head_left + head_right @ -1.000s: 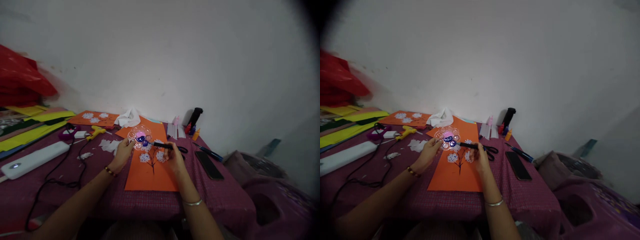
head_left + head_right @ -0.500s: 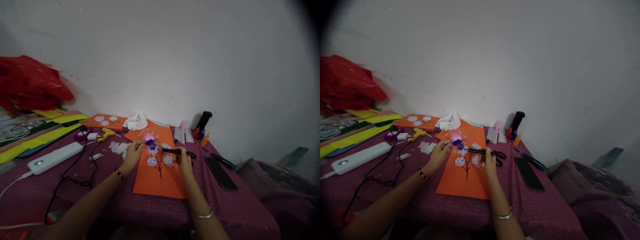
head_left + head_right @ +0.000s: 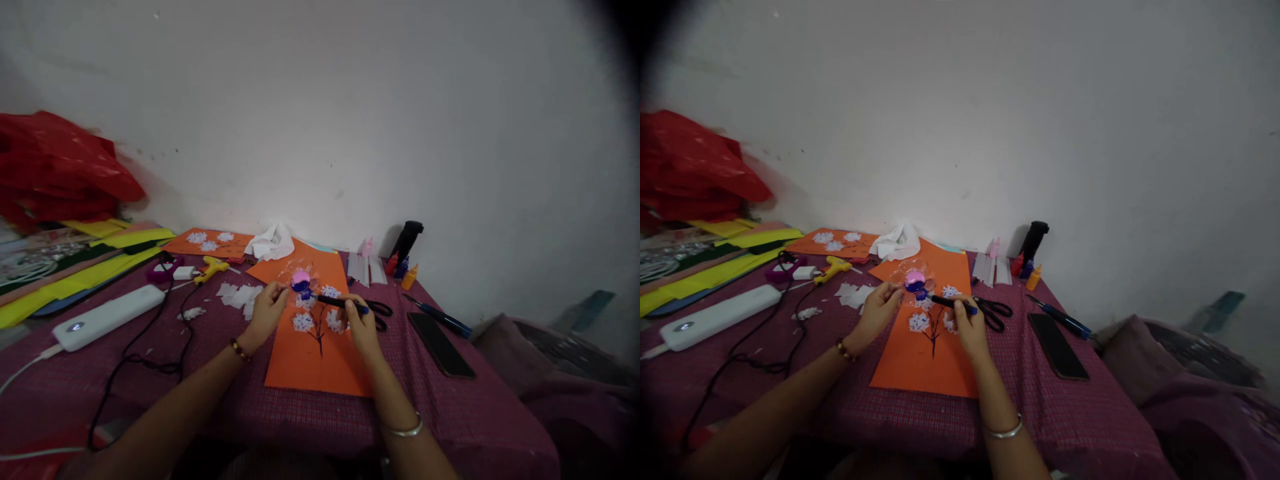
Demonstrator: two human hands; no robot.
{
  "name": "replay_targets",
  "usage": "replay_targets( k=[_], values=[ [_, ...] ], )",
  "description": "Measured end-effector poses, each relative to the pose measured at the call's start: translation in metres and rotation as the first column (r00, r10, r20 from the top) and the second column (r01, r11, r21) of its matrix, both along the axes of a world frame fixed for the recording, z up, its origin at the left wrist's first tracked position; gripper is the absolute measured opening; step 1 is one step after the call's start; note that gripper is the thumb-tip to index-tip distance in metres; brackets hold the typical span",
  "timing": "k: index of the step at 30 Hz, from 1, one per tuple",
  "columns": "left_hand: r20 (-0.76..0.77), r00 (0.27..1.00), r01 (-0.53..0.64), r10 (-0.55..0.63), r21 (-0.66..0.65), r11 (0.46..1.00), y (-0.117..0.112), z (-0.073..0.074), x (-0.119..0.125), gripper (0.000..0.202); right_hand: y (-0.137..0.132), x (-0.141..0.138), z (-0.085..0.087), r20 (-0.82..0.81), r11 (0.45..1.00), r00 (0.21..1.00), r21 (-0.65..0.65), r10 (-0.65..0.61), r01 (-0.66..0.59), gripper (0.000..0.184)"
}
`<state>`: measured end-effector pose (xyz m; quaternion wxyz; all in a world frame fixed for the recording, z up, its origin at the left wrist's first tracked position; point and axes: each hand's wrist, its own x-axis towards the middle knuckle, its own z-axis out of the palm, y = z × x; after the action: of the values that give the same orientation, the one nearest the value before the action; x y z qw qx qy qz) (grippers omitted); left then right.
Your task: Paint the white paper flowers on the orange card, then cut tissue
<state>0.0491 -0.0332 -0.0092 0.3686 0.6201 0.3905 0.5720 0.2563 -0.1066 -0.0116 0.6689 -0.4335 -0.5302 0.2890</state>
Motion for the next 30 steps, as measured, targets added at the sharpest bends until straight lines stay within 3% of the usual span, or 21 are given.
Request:
replay_targets(
  k=[13, 22, 30],
  values=[
    [0.013, 0.999, 0.041, -0.041, -0.013, 0.999, -0.003, 0.002, 0.001, 0.019, -0.001, -0.006, 0.003, -0.011, 0.999, 0.999, -0.021, 0.034, -0.034, 0.03],
    [0.092, 0.992, 0.089, -0.082, -0.069, 0.994, -0.005, 0.004, 0.002, 0.021, 0.006, -0.004, 0.0, -0.178, 0.995, 0.983, -0.08, 0.047, -0.063, 0.039],
    [0.167, 0.979, 0.147, -0.115, -0.19, 0.971, 0.0, -0.002, 0.0, 0.024, 0.01, -0.009, -0.001, -0.387, 0.987, 0.922, -0.136, 0.028, -0.088, 0.043]
  ],
)
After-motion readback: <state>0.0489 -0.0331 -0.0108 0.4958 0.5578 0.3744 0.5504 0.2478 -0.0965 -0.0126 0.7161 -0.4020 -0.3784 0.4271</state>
